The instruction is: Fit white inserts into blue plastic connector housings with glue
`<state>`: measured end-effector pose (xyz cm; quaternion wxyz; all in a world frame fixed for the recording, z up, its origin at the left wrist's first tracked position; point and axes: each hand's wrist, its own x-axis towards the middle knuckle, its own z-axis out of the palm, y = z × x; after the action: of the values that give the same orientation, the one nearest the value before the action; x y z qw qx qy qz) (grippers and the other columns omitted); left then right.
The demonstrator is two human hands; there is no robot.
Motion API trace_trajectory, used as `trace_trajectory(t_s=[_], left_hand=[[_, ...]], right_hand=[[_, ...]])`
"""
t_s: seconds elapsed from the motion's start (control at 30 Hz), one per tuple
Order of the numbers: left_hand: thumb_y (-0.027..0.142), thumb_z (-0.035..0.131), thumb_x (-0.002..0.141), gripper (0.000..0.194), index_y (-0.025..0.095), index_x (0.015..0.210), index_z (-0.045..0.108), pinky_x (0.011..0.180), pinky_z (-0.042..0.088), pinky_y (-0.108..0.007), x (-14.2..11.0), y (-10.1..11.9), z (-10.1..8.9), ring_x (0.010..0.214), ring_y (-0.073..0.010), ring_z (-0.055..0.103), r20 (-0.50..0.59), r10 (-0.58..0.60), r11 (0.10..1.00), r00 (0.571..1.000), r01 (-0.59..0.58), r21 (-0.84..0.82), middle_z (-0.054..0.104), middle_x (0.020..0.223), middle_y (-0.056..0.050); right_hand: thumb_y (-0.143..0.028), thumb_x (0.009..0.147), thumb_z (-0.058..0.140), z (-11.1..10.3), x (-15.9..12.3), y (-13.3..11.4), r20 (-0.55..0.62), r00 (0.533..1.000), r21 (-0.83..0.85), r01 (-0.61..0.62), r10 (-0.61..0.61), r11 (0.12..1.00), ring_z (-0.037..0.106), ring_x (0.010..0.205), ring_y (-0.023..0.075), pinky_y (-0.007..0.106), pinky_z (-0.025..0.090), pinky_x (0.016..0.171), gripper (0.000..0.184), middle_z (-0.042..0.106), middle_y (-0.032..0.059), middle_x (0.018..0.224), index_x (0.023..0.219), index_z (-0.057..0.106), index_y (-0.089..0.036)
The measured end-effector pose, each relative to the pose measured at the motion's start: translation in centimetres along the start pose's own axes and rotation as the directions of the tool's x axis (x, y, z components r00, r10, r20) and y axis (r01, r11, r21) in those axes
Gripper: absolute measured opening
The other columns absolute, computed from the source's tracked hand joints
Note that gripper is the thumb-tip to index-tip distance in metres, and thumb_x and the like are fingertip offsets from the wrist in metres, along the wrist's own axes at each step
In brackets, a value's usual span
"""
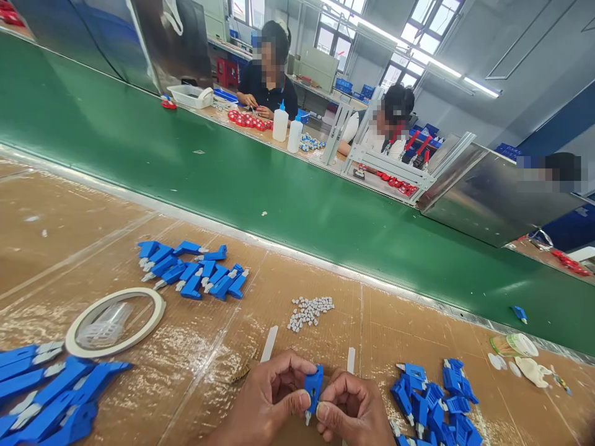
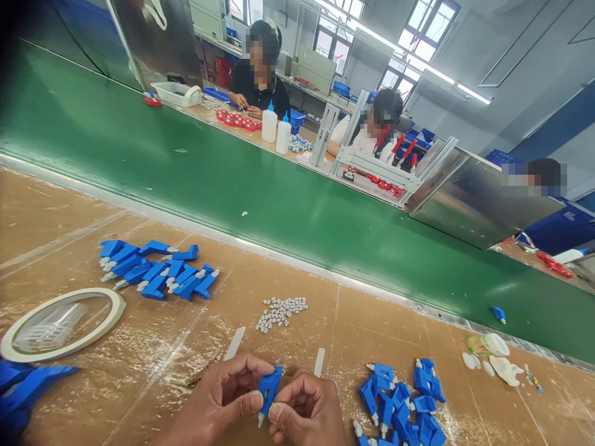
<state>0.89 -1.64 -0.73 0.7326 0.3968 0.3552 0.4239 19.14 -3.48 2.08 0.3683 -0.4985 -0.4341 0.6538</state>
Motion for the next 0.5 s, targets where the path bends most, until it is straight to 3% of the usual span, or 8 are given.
trace_trajectory(t_s=[0.23, 0.5], left_hand=[[0.056, 0.081, 0.065, 0.047, 0.016, 0.088, 0.068, 0.062, 0.046, -0.025, -0.1, 0.0, -0.1, 0.068, -0.0171, 0.062, 0.066, -0.003, 0.998, 0.998, 0.008, -0.067, 0.070, 0.073, -0.005], [0.050, 0.079, 0.070, 0.041, 0.017, 0.091, 0.068, 0.058, 0.044, -0.023, -0.2, -1.9, -0.1, 0.061, -0.0132, 0.059, 0.069, 0.047, 0.989, 0.996, -0.037, -0.140, 0.068, 0.070, -0.002]], right_hand=[[-0.027, 0.057, 0.094, -0.2, 0.5, 1.0, -0.037, 0.999, 0.175, -0.002, 0.009, 0.985, 0.062, 0.044, 0.0101, 0.017, 0.045, 0.043, 0.028, 0.069, -0.0020, 0.053, 0.058, 0.068, -0.017], [-0.024, 0.054, 0.096, 0.3, 0.9, 1.2, 0.000, 0.998, 0.294, 0.054, -0.057, 0.954, 0.060, 0.045, 0.0104, 0.020, 0.045, 0.049, 0.026, 0.068, -0.0038, 0.049, 0.056, 0.071, -0.020]])
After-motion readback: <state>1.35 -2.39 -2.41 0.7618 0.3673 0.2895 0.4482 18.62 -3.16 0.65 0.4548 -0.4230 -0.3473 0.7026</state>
